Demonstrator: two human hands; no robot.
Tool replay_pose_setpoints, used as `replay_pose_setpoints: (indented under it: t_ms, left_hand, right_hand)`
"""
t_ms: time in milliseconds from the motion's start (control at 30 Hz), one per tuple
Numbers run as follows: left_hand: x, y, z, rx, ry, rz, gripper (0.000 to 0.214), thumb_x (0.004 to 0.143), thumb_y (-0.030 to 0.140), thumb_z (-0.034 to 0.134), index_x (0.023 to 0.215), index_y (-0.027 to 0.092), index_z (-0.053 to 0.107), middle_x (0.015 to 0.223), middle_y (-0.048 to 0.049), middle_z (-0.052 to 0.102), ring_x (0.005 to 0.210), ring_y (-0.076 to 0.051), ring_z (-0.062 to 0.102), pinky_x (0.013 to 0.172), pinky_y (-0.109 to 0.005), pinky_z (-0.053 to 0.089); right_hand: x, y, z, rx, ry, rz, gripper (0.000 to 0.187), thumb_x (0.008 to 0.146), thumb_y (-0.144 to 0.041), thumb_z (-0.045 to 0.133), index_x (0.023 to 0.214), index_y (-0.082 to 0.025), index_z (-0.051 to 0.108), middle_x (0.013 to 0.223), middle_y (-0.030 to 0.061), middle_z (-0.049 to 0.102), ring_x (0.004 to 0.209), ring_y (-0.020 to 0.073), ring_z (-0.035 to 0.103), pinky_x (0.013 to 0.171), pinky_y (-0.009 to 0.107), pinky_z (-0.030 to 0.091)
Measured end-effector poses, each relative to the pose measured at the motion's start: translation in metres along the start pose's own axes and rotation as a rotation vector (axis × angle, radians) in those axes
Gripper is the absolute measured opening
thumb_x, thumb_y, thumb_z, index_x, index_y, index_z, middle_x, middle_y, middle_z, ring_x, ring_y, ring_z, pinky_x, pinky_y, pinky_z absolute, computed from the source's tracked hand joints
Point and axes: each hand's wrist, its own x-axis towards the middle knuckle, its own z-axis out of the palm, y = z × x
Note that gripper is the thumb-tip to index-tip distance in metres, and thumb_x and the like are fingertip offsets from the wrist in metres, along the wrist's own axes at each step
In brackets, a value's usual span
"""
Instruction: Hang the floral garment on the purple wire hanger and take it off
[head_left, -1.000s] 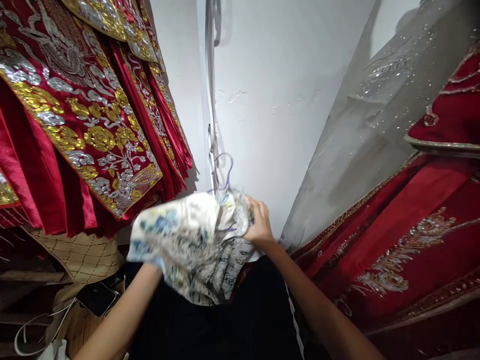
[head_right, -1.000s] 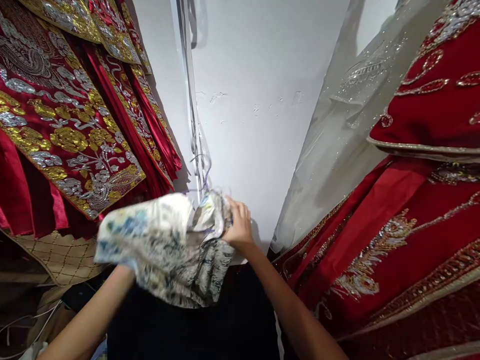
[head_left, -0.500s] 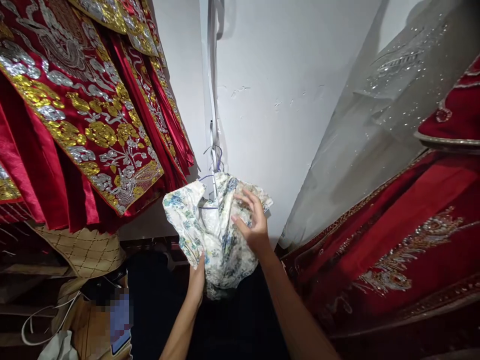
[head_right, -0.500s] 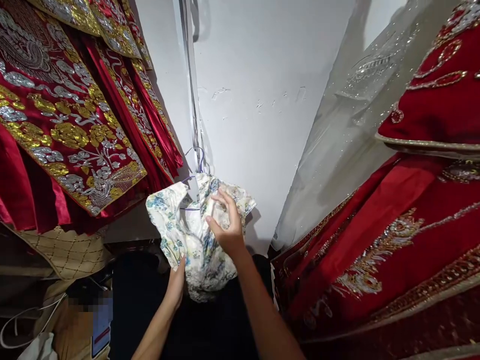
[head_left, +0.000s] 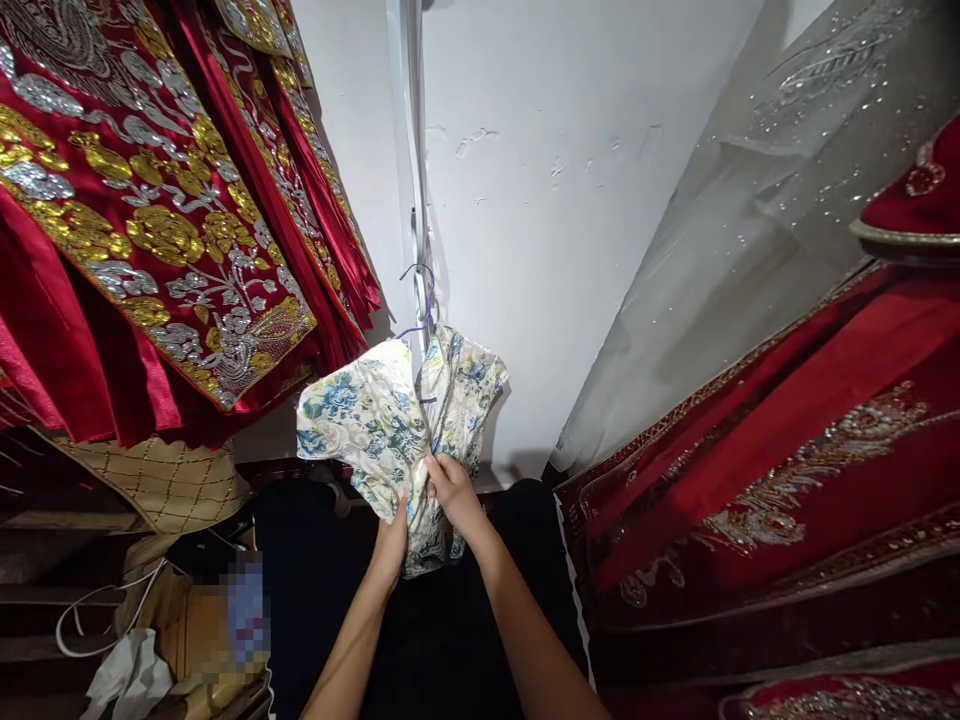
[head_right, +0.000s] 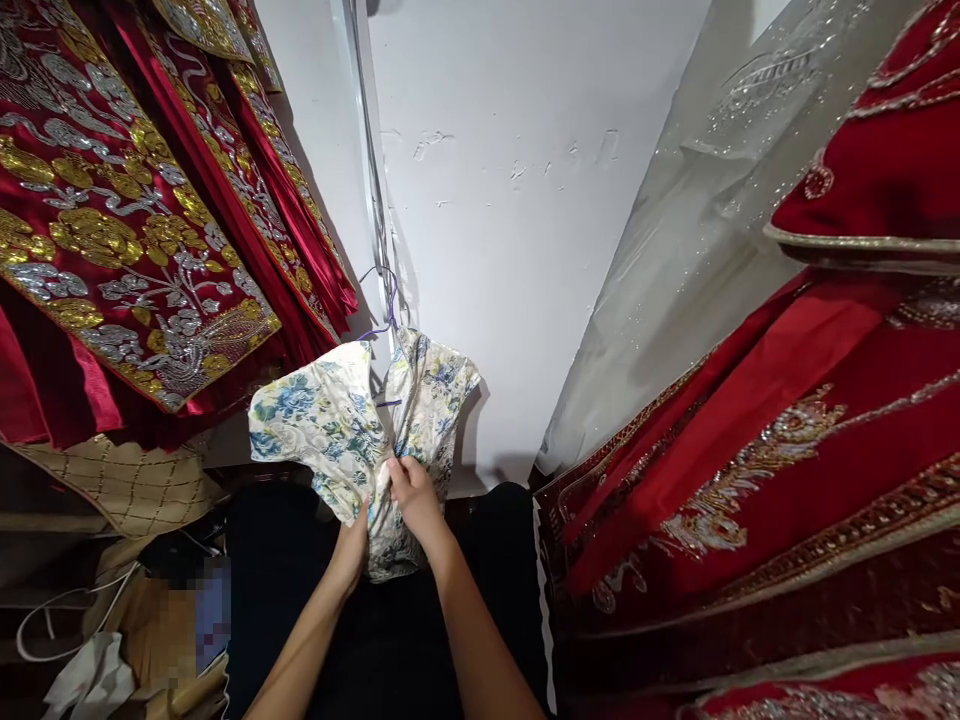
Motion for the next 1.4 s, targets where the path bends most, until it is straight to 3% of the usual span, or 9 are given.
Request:
replay_pose_setpoints:
  t_ms: [233,433,600,733,833,933,1067,1233,1400]
  left_hand:
    - [-0.005,0.004,-0.002,-0.070,-0.098,-0.065,0.062,0.088,0.049,0.062,0.142,0.022,0.049,0.148,-0.0111,0.051,0.144,-0.027,0.036,0.121,-0.045,0.023]
    - [-0.006,0.004,0.001,-0.025,-0.069,-0.097,0.058,0.089,0.052,0.060,0.137,0.020,0.053,0.146,-0.0125,0.052,0.144,-0.029,0.036,0.121,-0.045,0.022]
    - [0.006,0.009,-0.017,0.166,0.235,0.116,0.055,0.087,0.052,0.061,0.131,0.021,0.051,0.146,-0.0128,0.048,0.144,-0.029,0.034,0.120,-0.042,0.023]
    - [-0.001,0.020,-0.021,0.349,0.504,0.381,0.061,0.083,0.043,0.067,0.133,0.021,0.041,0.137,-0.0137,0.045,0.128,-0.029,0.046,0.109,-0.044,0.037]
    - [-0.013,0.034,0.002,0.442,0.220,0.497,0.045,0.083,0.035,0.065,0.124,0.022,0.050,0.126,-0.0113,0.052,0.118,-0.027,0.052,0.103,-0.038,0.040]
    - [-0.016,0.051,0.028,0.480,-0.099,0.439,0.015,0.086,0.031,0.057,0.097,0.021,0.058,0.088,-0.0036,0.061,0.085,-0.020,0.059,0.079,-0.029,0.045]
    - [-0.009,0.066,0.041,0.565,-0.192,0.432,0.020,0.089,0.034,0.052,0.074,0.020,0.051,0.066,0.0024,0.050,0.064,-0.014,0.047,0.061,-0.023,0.035]
    - [0.007,0.065,0.029,0.706,-0.262,0.457,0.023,0.088,0.032,0.055,0.068,0.020,0.047,0.059,0.0049,0.042,0.056,-0.013,0.041,0.058,-0.024,0.031]
    - [0.020,0.119,0.019,0.789,-0.445,0.389,0.015,0.078,0.029,0.067,0.069,0.019,0.060,0.060,0.0027,0.056,0.057,-0.015,0.052,0.056,-0.024,0.036]
  right_hand:
    - [0.001,-0.003,-0.005,0.221,0.012,0.025,0.030,0.091,-0.054,0.047,0.092,-0.024,0.049,0.055,-0.0062,0.052,0.040,0.0115,0.036,0.044,0.025,0.027]
    - [-0.001,-0.006,-0.004,0.214,-0.062,0.052,0.027,0.085,-0.045,0.055,0.074,-0.022,0.049,0.051,-0.0053,0.049,0.044,0.0103,0.036,0.046,0.024,0.027]
    - [-0.003,-0.011,-0.018,0.287,0.030,0.135,0.023,0.083,-0.040,0.050,0.069,-0.023,0.044,0.050,-0.0073,0.038,0.043,0.0091,0.028,0.043,0.024,0.020]
    - [-0.011,-0.018,-0.027,0.284,-0.068,0.212,0.024,0.081,-0.036,0.051,0.063,-0.022,0.044,0.044,-0.0075,0.037,0.041,0.0082,0.026,0.042,0.023,0.017]
    - [-0.019,-0.024,-0.020,0.267,-0.159,0.225,0.024,0.081,-0.034,0.052,0.061,-0.020,0.050,0.041,-0.0052,0.044,0.038,0.0083,0.032,0.042,0.022,0.022]
    - [-0.018,-0.036,-0.015,0.230,-0.213,0.195,0.025,0.082,-0.031,0.052,0.063,-0.018,0.059,0.041,-0.0020,0.053,0.036,0.0093,0.040,0.041,0.022,0.028]
    - [0.017,-0.087,-0.035,0.311,-0.062,0.100,0.021,0.081,-0.028,0.055,0.065,-0.016,0.061,0.043,-0.0037,0.053,0.036,0.0071,0.040,0.039,0.020,0.029]
    - [0.070,-0.177,-0.052,0.408,0.065,-0.097,0.022,0.084,-0.033,0.061,0.074,-0.014,0.062,0.049,-0.0039,0.054,0.039,0.0045,0.042,0.037,0.016,0.028]
    - [0.052,-0.191,-0.036,0.427,0.076,-0.235,0.025,0.087,-0.037,0.057,0.073,-0.017,0.058,0.047,-0.0045,0.055,0.038,0.0053,0.042,0.038,0.016,0.030]
